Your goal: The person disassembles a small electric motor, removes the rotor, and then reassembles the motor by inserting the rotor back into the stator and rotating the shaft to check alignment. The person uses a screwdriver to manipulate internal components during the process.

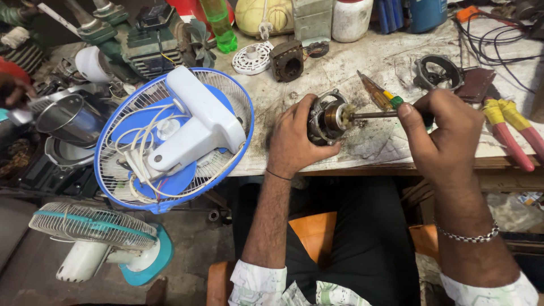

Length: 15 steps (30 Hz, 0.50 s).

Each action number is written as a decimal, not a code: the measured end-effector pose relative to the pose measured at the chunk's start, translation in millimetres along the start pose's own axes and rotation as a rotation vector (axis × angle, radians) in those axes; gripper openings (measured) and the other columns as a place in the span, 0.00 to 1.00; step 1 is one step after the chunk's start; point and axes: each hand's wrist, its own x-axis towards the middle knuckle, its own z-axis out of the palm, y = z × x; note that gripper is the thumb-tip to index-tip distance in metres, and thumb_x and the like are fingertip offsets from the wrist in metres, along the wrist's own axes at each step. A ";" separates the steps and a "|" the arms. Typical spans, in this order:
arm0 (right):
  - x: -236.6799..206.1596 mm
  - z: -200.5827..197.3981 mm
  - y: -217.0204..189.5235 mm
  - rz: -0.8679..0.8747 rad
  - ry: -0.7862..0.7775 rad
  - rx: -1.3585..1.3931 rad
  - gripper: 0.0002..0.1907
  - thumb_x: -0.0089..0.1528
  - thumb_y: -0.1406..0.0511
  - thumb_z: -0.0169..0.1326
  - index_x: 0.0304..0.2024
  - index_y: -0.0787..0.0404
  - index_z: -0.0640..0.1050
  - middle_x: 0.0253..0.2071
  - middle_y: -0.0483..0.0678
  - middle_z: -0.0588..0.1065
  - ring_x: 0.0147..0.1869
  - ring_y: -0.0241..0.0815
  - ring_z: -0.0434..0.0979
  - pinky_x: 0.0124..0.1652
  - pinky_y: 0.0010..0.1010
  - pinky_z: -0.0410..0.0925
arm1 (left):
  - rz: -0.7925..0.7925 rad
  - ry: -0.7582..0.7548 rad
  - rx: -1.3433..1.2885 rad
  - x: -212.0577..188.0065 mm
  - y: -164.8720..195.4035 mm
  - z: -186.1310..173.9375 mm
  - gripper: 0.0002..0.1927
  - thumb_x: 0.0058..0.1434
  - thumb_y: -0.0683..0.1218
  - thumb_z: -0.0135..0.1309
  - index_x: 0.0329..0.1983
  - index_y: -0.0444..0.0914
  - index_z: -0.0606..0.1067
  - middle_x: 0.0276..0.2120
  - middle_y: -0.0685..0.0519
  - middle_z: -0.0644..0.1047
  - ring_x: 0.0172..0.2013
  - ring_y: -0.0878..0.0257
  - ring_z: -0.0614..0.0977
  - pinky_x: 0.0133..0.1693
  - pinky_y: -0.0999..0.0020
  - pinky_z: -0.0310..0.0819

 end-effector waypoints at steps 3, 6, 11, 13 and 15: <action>-2.0 2.5 0.5 0.023 0.001 -0.127 0.25 0.74 0.65 0.62 0.26 0.68 0.68 0.22 0.52 0.65 0.25 0.44 0.62 0.30 0.35 0.55 | 0.016 0.007 -0.059 -1.1 1.0 -0.4 0.50 0.40 0.55 0.74 0.63 0.33 0.65 0.48 0.37 0.79 0.49 0.41 0.83 0.53 0.51 0.78; 0.9 2.8 -4.7 0.032 -0.008 -0.128 0.27 0.71 0.63 0.65 0.24 0.67 0.67 0.20 0.52 0.64 0.23 0.45 0.61 0.29 0.37 0.55 | -0.090 -0.060 -0.162 -0.6 1.2 -1.1 0.49 0.44 0.55 0.73 0.65 0.33 0.63 0.46 0.38 0.81 0.46 0.44 0.86 0.51 0.54 0.82; 14.9 -6.6 -26.2 -0.042 -0.067 -0.080 0.14 0.66 0.66 0.65 0.33 0.68 0.75 0.28 0.54 0.72 0.30 0.47 0.72 0.31 0.37 0.63 | -0.094 -0.044 -0.158 -0.4 1.2 -1.7 0.48 0.43 0.54 0.73 0.64 0.35 0.64 0.44 0.38 0.82 0.44 0.44 0.87 0.48 0.54 0.83; 21.4 -12.1 -36.5 -0.071 -0.087 -0.029 0.08 0.65 0.68 0.63 0.41 0.67 0.78 0.35 0.54 0.77 0.37 0.47 0.78 0.35 0.34 0.68 | -0.114 -0.048 -0.173 -0.3 0.9 -1.3 0.47 0.43 0.55 0.73 0.63 0.35 0.64 0.42 0.39 0.82 0.43 0.45 0.87 0.47 0.55 0.83; 26.3 -15.6 -45.8 -0.084 -0.107 -0.028 0.10 0.66 0.69 0.62 0.48 0.66 0.79 0.42 0.55 0.79 0.45 0.48 0.81 0.40 0.32 0.73 | -0.144 -0.053 -0.185 -1.1 0.4 -1.2 0.47 0.44 0.55 0.73 0.63 0.36 0.64 0.41 0.40 0.83 0.42 0.46 0.87 0.46 0.55 0.84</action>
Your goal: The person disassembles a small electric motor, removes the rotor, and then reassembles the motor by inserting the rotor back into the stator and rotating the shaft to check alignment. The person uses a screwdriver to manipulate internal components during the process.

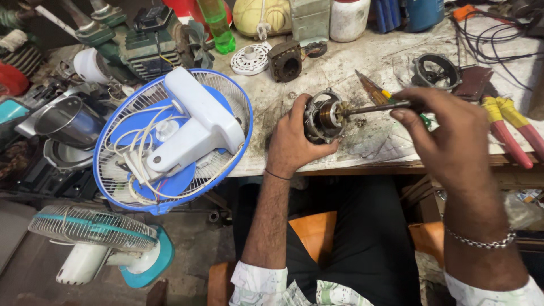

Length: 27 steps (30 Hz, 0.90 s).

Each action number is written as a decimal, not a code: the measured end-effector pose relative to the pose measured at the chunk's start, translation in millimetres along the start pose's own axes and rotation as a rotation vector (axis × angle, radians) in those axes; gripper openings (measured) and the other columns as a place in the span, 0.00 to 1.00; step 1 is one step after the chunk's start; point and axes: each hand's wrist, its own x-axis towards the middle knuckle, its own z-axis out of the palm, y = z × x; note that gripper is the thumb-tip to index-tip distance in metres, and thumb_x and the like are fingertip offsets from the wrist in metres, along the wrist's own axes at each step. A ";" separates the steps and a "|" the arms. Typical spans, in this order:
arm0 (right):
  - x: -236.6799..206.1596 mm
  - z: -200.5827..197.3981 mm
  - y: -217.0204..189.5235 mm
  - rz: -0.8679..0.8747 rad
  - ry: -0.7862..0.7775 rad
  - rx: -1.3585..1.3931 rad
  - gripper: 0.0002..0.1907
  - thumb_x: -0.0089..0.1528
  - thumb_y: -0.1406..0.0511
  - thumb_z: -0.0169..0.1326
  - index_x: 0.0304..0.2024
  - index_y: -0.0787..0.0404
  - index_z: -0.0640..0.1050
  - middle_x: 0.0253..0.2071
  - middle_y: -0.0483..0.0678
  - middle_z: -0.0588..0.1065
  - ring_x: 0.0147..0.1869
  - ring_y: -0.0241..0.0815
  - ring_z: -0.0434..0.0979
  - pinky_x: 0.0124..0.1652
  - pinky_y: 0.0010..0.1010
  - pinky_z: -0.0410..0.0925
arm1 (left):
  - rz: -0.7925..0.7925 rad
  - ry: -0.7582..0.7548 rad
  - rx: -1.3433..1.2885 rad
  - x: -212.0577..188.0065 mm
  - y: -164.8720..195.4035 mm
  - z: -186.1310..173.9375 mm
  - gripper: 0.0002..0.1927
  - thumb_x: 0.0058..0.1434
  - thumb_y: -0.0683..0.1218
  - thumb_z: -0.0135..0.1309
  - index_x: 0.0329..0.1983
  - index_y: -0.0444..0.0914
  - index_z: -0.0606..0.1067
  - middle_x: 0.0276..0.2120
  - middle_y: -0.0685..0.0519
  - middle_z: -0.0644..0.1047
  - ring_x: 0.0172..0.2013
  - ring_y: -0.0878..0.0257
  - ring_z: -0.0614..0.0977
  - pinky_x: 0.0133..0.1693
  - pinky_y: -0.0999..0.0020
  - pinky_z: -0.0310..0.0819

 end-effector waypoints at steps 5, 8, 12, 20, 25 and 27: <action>1.8 -5.8 -7.7 -0.082 0.027 -0.169 0.06 0.64 0.73 0.65 0.41 0.67 0.80 0.37 0.55 0.79 0.40 0.49 0.81 0.38 0.35 0.71 | 0.010 -0.035 0.033 3.6 -2.2 2.2 0.47 0.46 0.56 0.72 0.64 0.36 0.63 0.40 0.41 0.83 0.39 0.48 0.89 0.45 0.57 0.86; -3.5 -5.1 -2.0 -0.121 0.040 -0.269 0.06 0.65 0.72 0.67 0.39 0.66 0.80 0.34 0.52 0.79 0.38 0.47 0.80 0.39 0.37 0.69 | 0.014 -0.036 0.061 3.0 -2.3 2.7 0.48 0.45 0.57 0.72 0.64 0.36 0.62 0.39 0.41 0.83 0.38 0.47 0.88 0.44 0.56 0.85; -12.5 -2.0 8.4 -0.084 0.042 -0.289 0.08 0.71 0.71 0.68 0.38 0.64 0.80 0.34 0.49 0.78 0.37 0.45 0.78 0.38 0.33 0.67 | 0.026 -0.006 0.079 -0.3 -1.2 3.0 0.47 0.46 0.57 0.73 0.64 0.37 0.64 0.39 0.40 0.83 0.40 0.44 0.88 0.44 0.53 0.84; -20.3 5.8 19.1 -0.029 0.075 -0.378 0.17 0.70 0.68 0.68 0.29 0.65 0.75 0.25 0.51 0.73 0.30 0.47 0.72 0.33 0.37 0.64 | 0.038 0.002 0.100 0.2 -1.0 3.3 0.49 0.43 0.57 0.73 0.64 0.37 0.64 0.40 0.39 0.82 0.40 0.42 0.87 0.44 0.51 0.83; -21.9 6.9 25.3 0.067 0.016 -0.389 0.24 0.73 0.62 0.62 0.25 0.65 0.72 0.19 0.50 0.67 0.23 0.46 0.67 0.32 0.37 0.61 | 0.030 0.007 0.118 -1.3 0.1 4.0 0.49 0.42 0.57 0.74 0.64 0.38 0.64 0.40 0.38 0.82 0.41 0.42 0.86 0.44 0.51 0.83; -22.4 6.5 25.9 0.099 0.011 -0.355 0.24 0.72 0.61 0.62 0.24 0.65 0.73 0.19 0.51 0.67 0.23 0.46 0.67 0.30 0.37 0.60 | 0.041 0.001 0.121 -0.9 0.2 3.9 0.50 0.41 0.57 0.73 0.64 0.37 0.64 0.39 0.38 0.82 0.40 0.42 0.87 0.43 0.51 0.83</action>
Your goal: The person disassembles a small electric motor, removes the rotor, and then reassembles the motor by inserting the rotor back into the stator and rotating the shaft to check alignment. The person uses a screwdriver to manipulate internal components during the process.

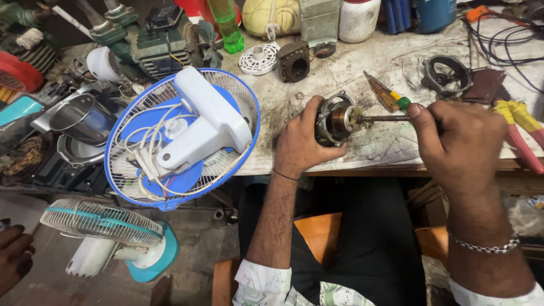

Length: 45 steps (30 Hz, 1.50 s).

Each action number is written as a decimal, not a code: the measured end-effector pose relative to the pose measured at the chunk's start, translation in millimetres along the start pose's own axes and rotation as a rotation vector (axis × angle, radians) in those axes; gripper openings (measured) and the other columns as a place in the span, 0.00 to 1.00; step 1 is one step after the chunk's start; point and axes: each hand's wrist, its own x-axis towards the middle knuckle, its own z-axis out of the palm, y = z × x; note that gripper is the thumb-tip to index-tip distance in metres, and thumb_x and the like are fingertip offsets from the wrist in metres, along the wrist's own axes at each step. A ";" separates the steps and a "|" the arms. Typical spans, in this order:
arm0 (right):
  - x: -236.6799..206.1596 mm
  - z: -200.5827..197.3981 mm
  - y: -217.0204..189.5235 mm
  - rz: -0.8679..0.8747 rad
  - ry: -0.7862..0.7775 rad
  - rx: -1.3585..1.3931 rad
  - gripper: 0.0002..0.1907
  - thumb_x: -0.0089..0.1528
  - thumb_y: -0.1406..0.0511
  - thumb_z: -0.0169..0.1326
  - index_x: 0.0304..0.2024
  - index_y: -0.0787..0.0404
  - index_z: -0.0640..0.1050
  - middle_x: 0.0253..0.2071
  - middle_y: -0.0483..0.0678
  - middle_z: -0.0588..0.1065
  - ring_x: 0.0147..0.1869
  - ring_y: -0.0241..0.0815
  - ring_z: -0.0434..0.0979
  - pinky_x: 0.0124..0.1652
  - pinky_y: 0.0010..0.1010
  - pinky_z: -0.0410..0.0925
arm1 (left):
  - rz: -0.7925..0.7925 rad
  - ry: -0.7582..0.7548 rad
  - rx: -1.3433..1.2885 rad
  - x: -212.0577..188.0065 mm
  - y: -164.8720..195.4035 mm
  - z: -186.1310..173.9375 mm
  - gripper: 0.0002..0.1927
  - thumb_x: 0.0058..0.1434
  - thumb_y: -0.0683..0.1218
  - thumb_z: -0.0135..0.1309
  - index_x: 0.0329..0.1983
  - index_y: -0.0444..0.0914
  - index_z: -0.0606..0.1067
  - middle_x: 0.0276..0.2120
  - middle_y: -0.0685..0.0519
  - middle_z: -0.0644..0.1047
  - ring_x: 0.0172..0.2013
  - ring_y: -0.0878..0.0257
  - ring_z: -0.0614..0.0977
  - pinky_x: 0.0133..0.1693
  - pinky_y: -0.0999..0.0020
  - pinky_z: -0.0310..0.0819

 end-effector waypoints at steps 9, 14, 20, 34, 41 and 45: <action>18.6 25.3 -1.1 0.080 -0.355 0.950 0.30 0.54 0.65 0.66 0.58 0.59 0.73 0.54 0.47 0.78 0.60 0.37 0.79 0.57 0.29 0.75 | -0.115 -0.061 -0.107 3.2 -3.1 -0.8 0.48 0.45 0.58 0.70 0.65 0.36 0.62 0.40 0.41 0.84 0.40 0.47 0.89 0.46 0.56 0.86; 34.9 57.6 -16.0 -0.097 -0.381 0.834 0.31 0.54 0.67 0.67 0.60 0.65 0.75 0.61 0.56 0.76 0.63 0.45 0.77 0.60 0.35 0.72 | -0.107 -0.015 -0.079 3.8 -4.0 -3.6 0.51 0.42 0.59 0.73 0.64 0.35 0.62 0.39 0.38 0.83 0.42 0.42 0.86 0.45 0.51 0.83; 54.1 65.7 -31.2 0.233 -0.462 0.321 0.30 0.50 0.55 0.74 0.45 0.67 0.80 0.45 0.54 0.82 0.49 0.45 0.85 0.51 0.35 0.77 | -0.204 -0.008 -0.109 4.4 -0.8 -1.8 0.52 0.40 0.58 0.72 0.64 0.35 0.62 0.38 0.37 0.83 0.41 0.42 0.86 0.43 0.51 0.82; 66.3 71.8 -39.7 0.119 -0.445 0.368 0.43 0.51 0.56 0.73 0.63 0.64 0.68 0.43 0.58 0.80 0.49 0.48 0.82 0.49 0.40 0.74 | -0.131 0.095 -0.108 6.9 -10.7 6.6 0.48 0.43 0.56 0.72 0.61 0.31 0.63 0.45 0.36 0.81 0.46 0.40 0.84 0.47 0.51 0.79; 53.5 74.6 -29.4 -0.121 -0.291 0.684 0.39 0.57 0.60 0.69 0.65 0.67 0.68 0.52 0.59 0.79 0.57 0.47 0.80 0.55 0.37 0.73 | -0.204 0.025 -0.212 7.6 -9.0 1.2 0.45 0.44 0.55 0.70 0.61 0.33 0.64 0.43 0.40 0.83 0.45 0.46 0.87 0.46 0.55 0.82; 59.7 82.3 -36.0 0.230 -0.426 0.372 0.43 0.51 0.57 0.75 0.63 0.62 0.68 0.44 0.57 0.80 0.49 0.46 0.82 0.50 0.36 0.75 | -0.220 0.021 -0.178 7.8 -5.1 -1.6 0.44 0.44 0.55 0.71 0.60 0.34 0.65 0.42 0.39 0.83 0.44 0.44 0.86 0.45 0.53 0.82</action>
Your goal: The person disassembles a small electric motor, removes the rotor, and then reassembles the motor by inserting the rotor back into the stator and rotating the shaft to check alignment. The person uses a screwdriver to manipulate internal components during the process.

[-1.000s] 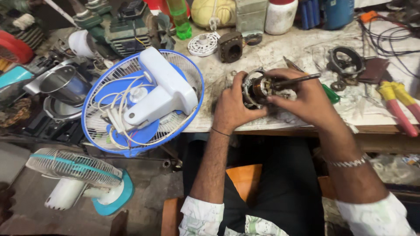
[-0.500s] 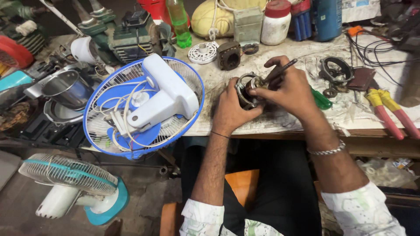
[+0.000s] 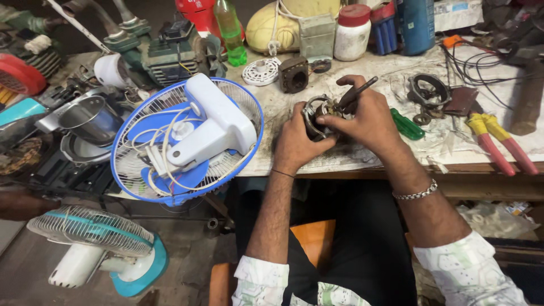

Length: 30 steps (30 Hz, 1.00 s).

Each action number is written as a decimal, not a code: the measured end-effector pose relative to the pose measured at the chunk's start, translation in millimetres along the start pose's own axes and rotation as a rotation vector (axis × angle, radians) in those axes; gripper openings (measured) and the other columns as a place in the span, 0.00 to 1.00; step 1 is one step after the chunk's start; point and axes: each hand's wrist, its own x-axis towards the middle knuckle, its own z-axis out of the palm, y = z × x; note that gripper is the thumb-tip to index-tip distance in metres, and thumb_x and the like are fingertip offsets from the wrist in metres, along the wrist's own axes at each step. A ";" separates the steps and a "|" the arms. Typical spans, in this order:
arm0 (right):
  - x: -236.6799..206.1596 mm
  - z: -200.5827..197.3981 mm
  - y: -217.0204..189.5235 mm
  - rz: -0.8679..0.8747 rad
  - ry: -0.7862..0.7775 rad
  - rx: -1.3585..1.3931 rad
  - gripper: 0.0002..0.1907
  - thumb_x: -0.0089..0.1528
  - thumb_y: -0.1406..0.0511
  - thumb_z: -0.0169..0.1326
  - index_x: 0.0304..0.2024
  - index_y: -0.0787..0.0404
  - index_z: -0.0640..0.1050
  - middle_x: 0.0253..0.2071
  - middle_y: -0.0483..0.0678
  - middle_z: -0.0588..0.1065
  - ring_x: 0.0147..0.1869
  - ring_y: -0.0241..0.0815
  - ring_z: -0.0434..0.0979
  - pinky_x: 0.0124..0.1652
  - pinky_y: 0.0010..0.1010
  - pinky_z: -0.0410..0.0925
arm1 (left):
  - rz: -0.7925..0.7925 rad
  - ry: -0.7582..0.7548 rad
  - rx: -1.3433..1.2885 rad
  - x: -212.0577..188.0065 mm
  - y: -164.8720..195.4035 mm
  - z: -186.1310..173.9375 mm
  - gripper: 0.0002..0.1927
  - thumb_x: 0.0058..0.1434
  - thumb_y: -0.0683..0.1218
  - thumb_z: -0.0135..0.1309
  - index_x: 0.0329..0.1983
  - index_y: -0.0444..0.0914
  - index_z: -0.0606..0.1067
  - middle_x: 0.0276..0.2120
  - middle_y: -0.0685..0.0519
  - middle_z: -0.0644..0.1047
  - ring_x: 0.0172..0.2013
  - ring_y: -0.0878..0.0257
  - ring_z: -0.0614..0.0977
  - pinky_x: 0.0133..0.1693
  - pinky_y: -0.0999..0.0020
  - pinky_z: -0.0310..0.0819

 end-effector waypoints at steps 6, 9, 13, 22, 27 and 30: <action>2.1 -4.5 7.6 -0.360 -0.209 0.702 0.43 0.58 0.64 0.70 0.70 0.62 0.61 0.58 0.51 0.75 0.61 0.40 0.77 0.57 0.32 0.75 | -0.066 -0.037 0.000 1.1 0.6 -0.6 0.44 0.45 0.57 0.70 0.60 0.35 0.65 0.41 0.40 0.84 0.44 0.46 0.87 0.45 0.54 0.82; 2.4 -1.9 10.4 -0.239 -0.028 0.334 0.42 0.53 0.64 0.71 0.67 0.61 0.65 0.52 0.52 0.78 0.55 0.41 0.81 0.54 0.35 0.76 | -0.021 -0.008 0.039 1.8 -0.9 0.5 0.48 0.42 0.57 0.70 0.62 0.33 0.63 0.41 0.39 0.83 0.43 0.44 0.86 0.44 0.53 0.82; 4.7 -3.5 7.9 -0.234 -0.069 0.270 0.45 0.54 0.64 0.72 0.68 0.59 0.63 0.51 0.52 0.75 0.54 0.43 0.78 0.54 0.37 0.73 | -0.040 -0.022 0.045 1.7 -2.7 2.3 0.47 0.44 0.58 0.70 0.63 0.33 0.63 0.41 0.39 0.83 0.43 0.45 0.87 0.45 0.53 0.82; 6.3 -14.1 -2.7 -0.054 -0.133 0.043 0.49 0.54 0.62 0.73 0.72 0.57 0.60 0.52 0.59 0.77 0.57 0.50 0.79 0.57 0.39 0.73 | 0.010 -0.011 0.067 1.1 -4.0 1.3 0.49 0.43 0.57 0.71 0.63 0.33 0.63 0.41 0.39 0.83 0.42 0.44 0.86 0.44 0.52 0.82; 10.1 -17.3 -5.9 -0.291 -0.257 0.533 0.48 0.53 0.65 0.70 0.71 0.58 0.60 0.60 0.56 0.76 0.63 0.46 0.79 0.57 0.35 0.77 | -0.071 -0.046 -0.002 2.0 -2.1 0.8 0.45 0.45 0.57 0.69 0.61 0.34 0.64 0.40 0.41 0.84 0.42 0.46 0.87 0.45 0.53 0.83; 8.9 -16.5 -7.9 0.082 -0.073 -0.121 0.48 0.53 0.57 0.76 0.69 0.55 0.62 0.45 0.63 0.80 0.51 0.52 0.83 0.51 0.41 0.75 | -0.068 -0.052 0.069 2.3 -1.6 1.0 0.49 0.43 0.58 0.70 0.63 0.34 0.62 0.39 0.39 0.83 0.41 0.44 0.86 0.43 0.51 0.82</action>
